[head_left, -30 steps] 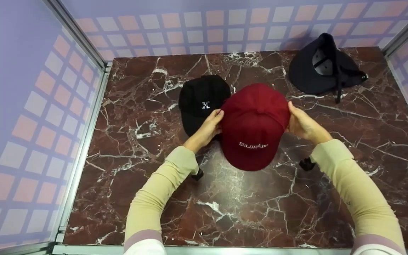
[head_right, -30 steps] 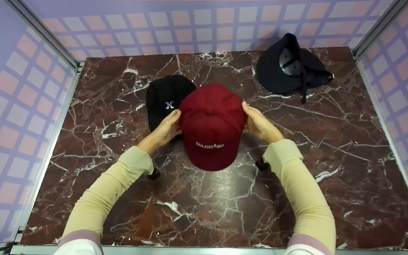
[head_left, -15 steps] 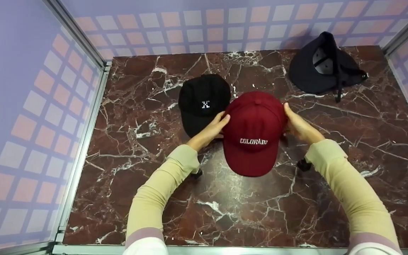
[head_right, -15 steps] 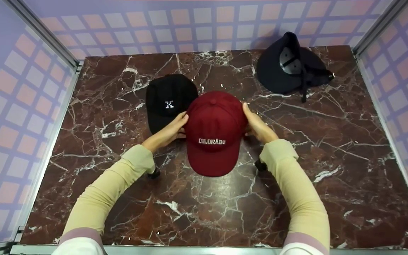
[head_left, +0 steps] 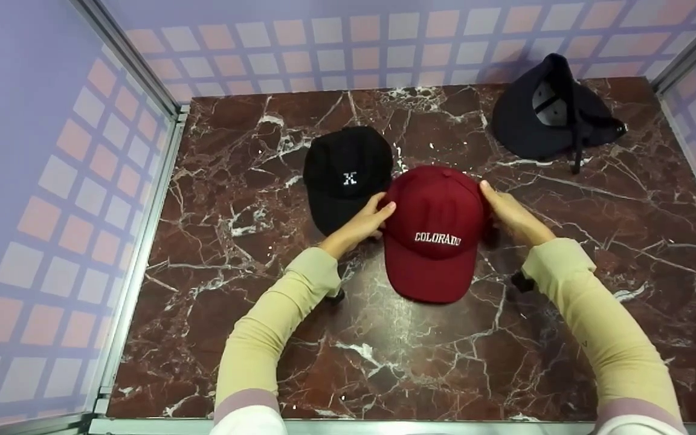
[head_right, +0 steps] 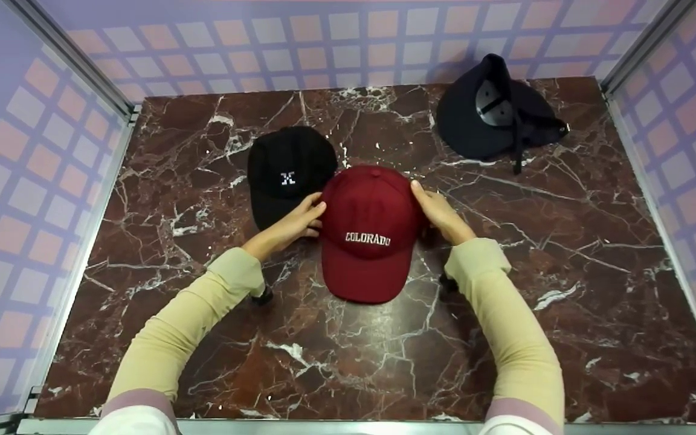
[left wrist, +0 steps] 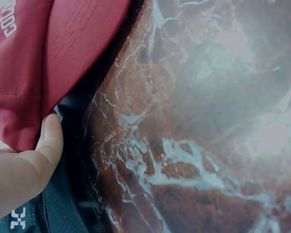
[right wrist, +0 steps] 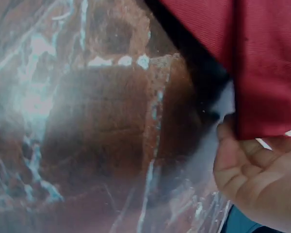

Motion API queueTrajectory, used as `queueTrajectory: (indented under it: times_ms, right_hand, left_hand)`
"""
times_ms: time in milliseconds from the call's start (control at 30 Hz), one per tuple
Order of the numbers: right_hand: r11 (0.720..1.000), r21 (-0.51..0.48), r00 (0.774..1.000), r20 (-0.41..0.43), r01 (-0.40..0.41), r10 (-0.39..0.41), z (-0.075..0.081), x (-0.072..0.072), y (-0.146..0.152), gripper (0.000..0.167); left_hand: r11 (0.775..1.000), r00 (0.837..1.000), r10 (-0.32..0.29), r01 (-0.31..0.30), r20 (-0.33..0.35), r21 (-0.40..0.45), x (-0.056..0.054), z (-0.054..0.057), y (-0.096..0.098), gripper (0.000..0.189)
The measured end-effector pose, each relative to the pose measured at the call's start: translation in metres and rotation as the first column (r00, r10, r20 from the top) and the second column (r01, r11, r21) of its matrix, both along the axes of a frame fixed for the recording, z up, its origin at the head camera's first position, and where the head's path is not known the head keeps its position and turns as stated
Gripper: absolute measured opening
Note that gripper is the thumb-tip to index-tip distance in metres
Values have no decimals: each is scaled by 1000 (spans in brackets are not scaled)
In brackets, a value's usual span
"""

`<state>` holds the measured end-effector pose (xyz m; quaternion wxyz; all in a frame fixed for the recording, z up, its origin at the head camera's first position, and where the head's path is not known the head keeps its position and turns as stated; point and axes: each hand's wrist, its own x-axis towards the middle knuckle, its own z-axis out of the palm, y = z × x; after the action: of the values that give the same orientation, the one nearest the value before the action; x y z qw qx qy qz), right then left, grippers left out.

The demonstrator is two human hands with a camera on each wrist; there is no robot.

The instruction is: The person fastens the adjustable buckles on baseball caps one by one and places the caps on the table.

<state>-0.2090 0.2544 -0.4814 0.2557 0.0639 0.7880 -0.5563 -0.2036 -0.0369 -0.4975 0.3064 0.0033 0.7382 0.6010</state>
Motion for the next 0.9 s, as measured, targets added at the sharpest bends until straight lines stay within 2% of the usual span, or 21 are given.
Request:
queueTrajectory:
  times_ms: [100,200,267,433,567,733,900]
  right_hand:
    - [1000,27,991,-135,-16,20,1,-3,-2,69]
    - [999,35,964,-263,-38,46,4,-8,-6,72]
    - [998,38,949,-309,-47,57,9,-12,-11,71]
    - [990,118,928,-355,-79,116,25,-20,-25,73]
    - [970,217,909,-373,-112,188,31,-24,-34,70]
    - [941,305,884,-384,-149,265,30,-28,-43,61]
    - [944,303,876,-408,-135,256,25,-29,-50,42]
  left_hand:
    - [1000,1000,5,-5,0,-3,0,-1,-1,59]
    - [1000,1000,5,-5,-3,-4,0,-2,-1,60]
    - [1000,1000,2,-2,-6,-6,1,-2,-2,60]
    - [1000,1000,9,-9,-8,-6,2,-1,-1,60]
    - [1000,1000,14,-14,-14,-1,3,-1,-2,60]
    - [1000,999,13,-12,-29,25,3,-4,-2,60]
    - [999,999,9,-7,-39,44,4,-5,-2,60]
